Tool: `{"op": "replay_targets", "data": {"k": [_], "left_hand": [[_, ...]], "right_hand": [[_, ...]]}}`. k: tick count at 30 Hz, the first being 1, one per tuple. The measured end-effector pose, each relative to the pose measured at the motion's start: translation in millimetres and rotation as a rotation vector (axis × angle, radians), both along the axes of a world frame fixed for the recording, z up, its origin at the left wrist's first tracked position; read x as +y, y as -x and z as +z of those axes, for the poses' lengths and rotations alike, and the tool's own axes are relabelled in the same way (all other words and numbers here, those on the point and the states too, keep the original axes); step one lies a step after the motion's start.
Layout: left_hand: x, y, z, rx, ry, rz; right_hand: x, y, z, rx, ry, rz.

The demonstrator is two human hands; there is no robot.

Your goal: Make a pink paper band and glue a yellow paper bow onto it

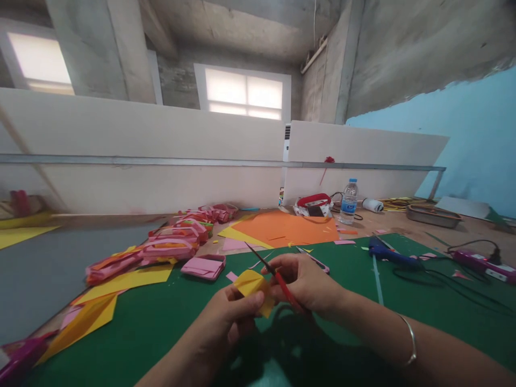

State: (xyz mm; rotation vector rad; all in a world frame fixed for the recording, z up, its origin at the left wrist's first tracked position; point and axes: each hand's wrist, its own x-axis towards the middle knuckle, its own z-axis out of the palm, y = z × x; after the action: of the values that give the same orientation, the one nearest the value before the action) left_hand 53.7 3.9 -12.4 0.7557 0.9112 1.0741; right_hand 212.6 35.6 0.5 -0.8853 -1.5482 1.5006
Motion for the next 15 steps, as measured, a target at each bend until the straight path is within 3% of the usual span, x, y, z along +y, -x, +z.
{"op": "replay_targets", "data": {"k": [4,9,12,15], "left_hand": [[3.0,0.7,-3.9,-0.005,-0.017,0.043],[5.7,6.8,10.7,-0.046,-0.014,0.316],[6.4,13.1,20.2,-0.129,-0.021,0.459],[7.0,16.3,22.5,-0.175,-0.031,0.521]], "right_hand": [[0.6,-2.4,0.3,-0.033,-0.047,0.008],[-6.7,0.3,6.7,-0.047,-0.043,-0.064],[-15.5,2.6,7.1,-0.036,0.014,0.081],[-23.5,4.8,2.9,-0.101,0.017,0.187]]}}
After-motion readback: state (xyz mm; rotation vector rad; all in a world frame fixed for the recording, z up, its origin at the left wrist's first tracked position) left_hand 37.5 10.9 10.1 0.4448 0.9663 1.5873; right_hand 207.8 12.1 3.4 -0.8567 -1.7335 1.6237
